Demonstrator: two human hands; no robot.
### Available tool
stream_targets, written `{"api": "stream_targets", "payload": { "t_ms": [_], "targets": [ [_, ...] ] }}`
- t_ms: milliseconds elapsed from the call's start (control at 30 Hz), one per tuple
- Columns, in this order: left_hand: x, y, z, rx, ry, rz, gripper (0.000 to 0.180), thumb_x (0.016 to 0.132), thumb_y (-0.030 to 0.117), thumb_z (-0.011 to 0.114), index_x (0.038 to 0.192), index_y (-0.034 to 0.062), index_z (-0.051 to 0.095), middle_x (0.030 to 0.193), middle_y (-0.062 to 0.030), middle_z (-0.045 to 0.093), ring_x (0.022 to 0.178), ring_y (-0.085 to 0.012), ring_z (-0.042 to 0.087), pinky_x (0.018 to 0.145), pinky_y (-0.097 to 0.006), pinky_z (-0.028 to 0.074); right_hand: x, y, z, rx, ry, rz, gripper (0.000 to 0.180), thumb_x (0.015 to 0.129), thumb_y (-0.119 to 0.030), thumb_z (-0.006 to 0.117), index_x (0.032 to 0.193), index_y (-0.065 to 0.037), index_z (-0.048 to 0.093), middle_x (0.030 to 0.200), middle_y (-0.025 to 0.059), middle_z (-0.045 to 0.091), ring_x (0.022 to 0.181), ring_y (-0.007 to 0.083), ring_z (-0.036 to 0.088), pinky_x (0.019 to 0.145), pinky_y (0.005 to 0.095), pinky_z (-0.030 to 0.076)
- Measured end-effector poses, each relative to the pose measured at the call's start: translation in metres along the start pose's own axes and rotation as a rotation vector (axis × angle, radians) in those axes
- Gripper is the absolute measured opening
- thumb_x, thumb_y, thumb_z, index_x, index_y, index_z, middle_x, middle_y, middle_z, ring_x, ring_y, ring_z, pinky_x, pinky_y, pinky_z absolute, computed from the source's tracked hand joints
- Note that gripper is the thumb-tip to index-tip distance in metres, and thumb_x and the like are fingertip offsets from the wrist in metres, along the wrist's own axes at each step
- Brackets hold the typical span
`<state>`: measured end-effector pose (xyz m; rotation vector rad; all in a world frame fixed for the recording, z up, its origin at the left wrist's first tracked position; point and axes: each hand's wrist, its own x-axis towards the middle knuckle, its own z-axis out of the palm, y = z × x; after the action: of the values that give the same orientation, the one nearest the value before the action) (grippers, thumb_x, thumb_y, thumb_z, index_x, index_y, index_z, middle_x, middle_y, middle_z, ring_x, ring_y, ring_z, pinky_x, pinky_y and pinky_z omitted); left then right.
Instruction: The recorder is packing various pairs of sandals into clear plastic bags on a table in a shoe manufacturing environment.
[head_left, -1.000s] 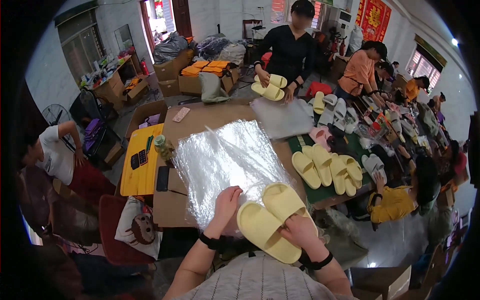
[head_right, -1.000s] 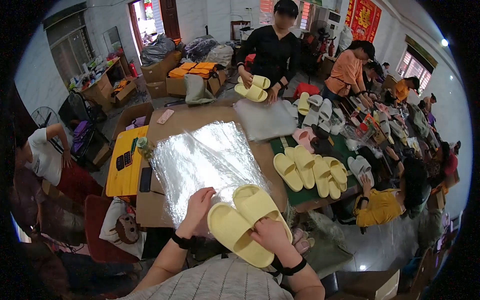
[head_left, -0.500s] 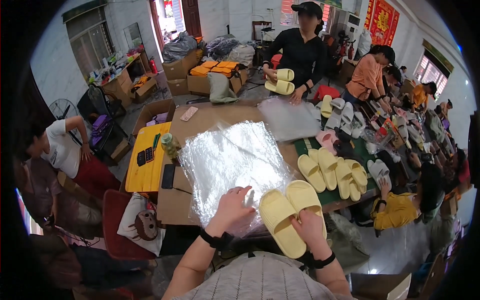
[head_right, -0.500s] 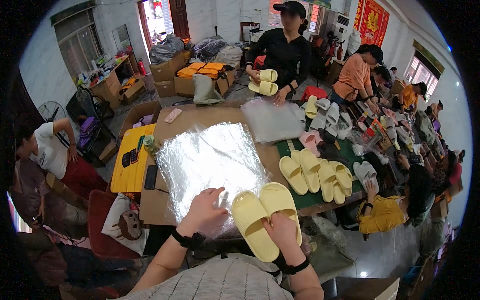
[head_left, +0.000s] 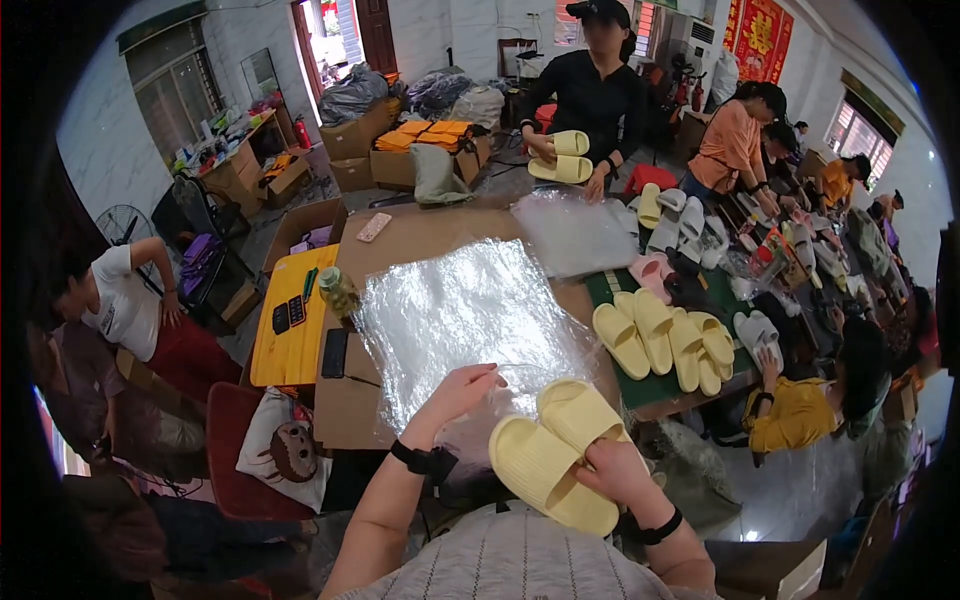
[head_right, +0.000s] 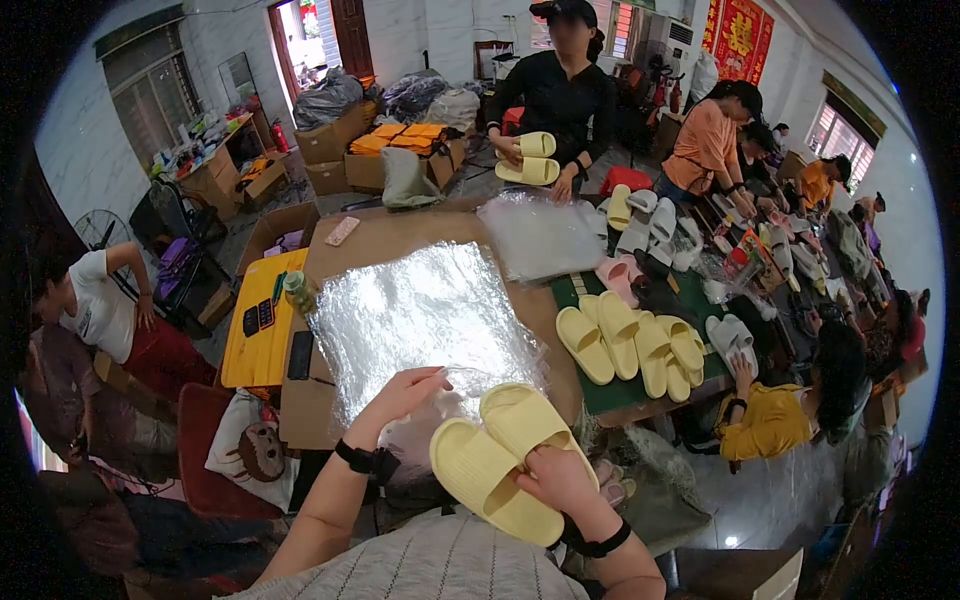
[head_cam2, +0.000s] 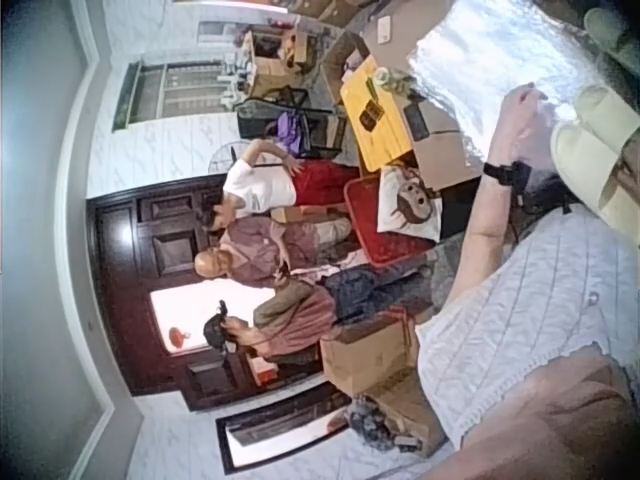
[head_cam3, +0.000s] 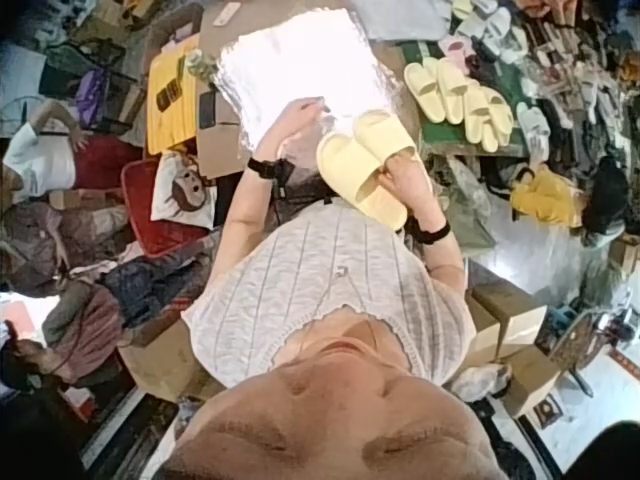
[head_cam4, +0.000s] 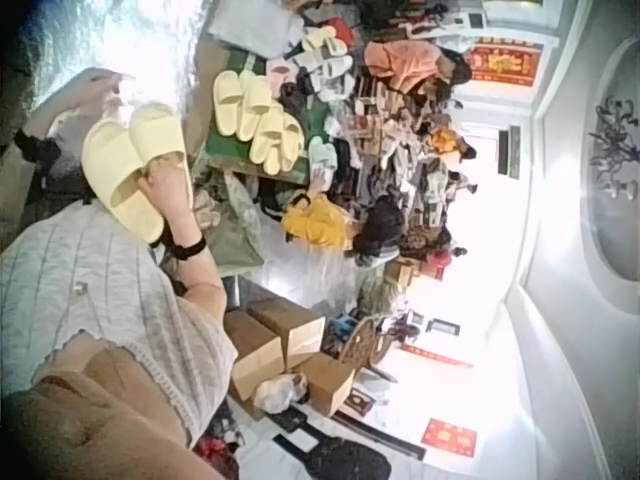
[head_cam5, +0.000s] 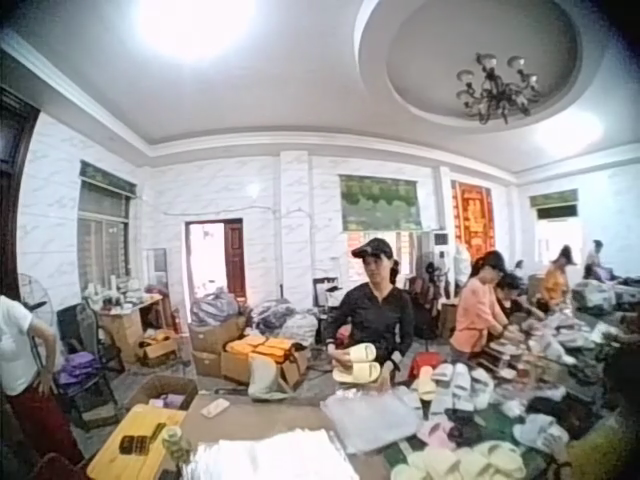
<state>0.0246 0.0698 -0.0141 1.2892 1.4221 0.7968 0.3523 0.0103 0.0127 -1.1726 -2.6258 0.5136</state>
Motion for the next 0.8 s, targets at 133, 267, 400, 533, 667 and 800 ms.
{"api": "stream_targets", "payload": {
  "t_ms": [133, 267, 400, 533, 667, 800],
  "targets": [
    [0.008, -0.024, -0.008, -0.193, -0.031, -0.049, 0.037, 0.099, 0.034, 0.054, 0.111, 0.0049, 0.075, 0.107, -0.0094, 0.072, 0.1, -0.0165, 0.061, 0.092, -0.031, 0.047, 0.0, 0.0, -0.008, 0.069, -0.003, -0.001, 0.029, 0.083, -0.034, 0.069, 0.077, -0.006, 0.062, 0.079, 0.0128, 0.063, 0.072, 0.0325, 0.065, 0.064, 0.0439, 0.051],
    [0.009, -0.024, -0.008, -0.211, -0.031, -0.073, 0.037, 0.1, 0.035, 0.053, 0.109, 0.0063, 0.076, 0.108, -0.0093, 0.072, 0.102, -0.0162, 0.06, 0.092, -0.031, 0.046, 0.002, -0.002, -0.014, 0.061, 0.026, 0.042, 0.028, 0.084, -0.033, 0.068, 0.077, -0.006, 0.062, 0.077, 0.0122, 0.062, 0.071, 0.0323, 0.064, 0.063, 0.0437, 0.051],
    [0.0, -0.014, -0.003, -0.146, -0.066, -0.032, 0.037, 0.101, 0.032, 0.053, 0.116, 0.0059, 0.073, 0.112, -0.0094, 0.071, 0.106, -0.0165, 0.059, 0.095, -0.031, 0.045, 0.007, -0.003, -0.007, 0.03, 0.102, -0.008, 0.029, 0.084, -0.033, 0.069, 0.078, -0.006, 0.061, 0.075, 0.0115, 0.061, 0.071, 0.0321, 0.063, 0.062, 0.0449, 0.049],
    [-0.016, -0.011, 0.002, -0.155, -0.107, 0.198, 0.035, 0.102, 0.025, 0.051, 0.129, 0.0088, 0.067, 0.127, -0.012, 0.067, 0.124, -0.0195, 0.055, 0.108, -0.032, 0.04, 0.021, -0.006, -0.005, -0.033, 0.145, 0.064, 0.029, 0.084, -0.033, 0.07, 0.079, -0.006, 0.059, 0.074, 0.0116, 0.061, 0.07, 0.0325, 0.063, 0.061, 0.0454, 0.049],
    [-0.022, 0.003, 0.003, -0.168, -0.171, 0.19, 0.036, 0.104, 0.024, 0.05, 0.136, 0.0114, 0.062, 0.147, -0.0145, 0.053, 0.141, -0.024, 0.042, 0.115, -0.032, 0.031, 0.031, 0.002, -0.001, -0.043, 0.185, 0.08, 0.029, 0.085, -0.031, 0.069, 0.079, -0.005, 0.059, 0.075, 0.013, 0.061, 0.07, 0.0332, 0.063, 0.06, 0.0462, 0.049],
    [-0.02, 0.008, -0.005, -0.107, -0.171, 0.259, 0.037, 0.105, 0.026, 0.049, 0.136, 0.0111, 0.062, 0.149, -0.0153, 0.05, 0.143, -0.025, 0.038, 0.115, -0.033, 0.03, 0.039, -0.004, 0.003, -0.068, 0.07, 0.135, 0.031, 0.083, -0.033, 0.069, 0.074, -0.004, 0.06, 0.074, 0.0145, 0.063, 0.068, 0.0352, 0.064, 0.061, 0.047, 0.05]
  ]
}}
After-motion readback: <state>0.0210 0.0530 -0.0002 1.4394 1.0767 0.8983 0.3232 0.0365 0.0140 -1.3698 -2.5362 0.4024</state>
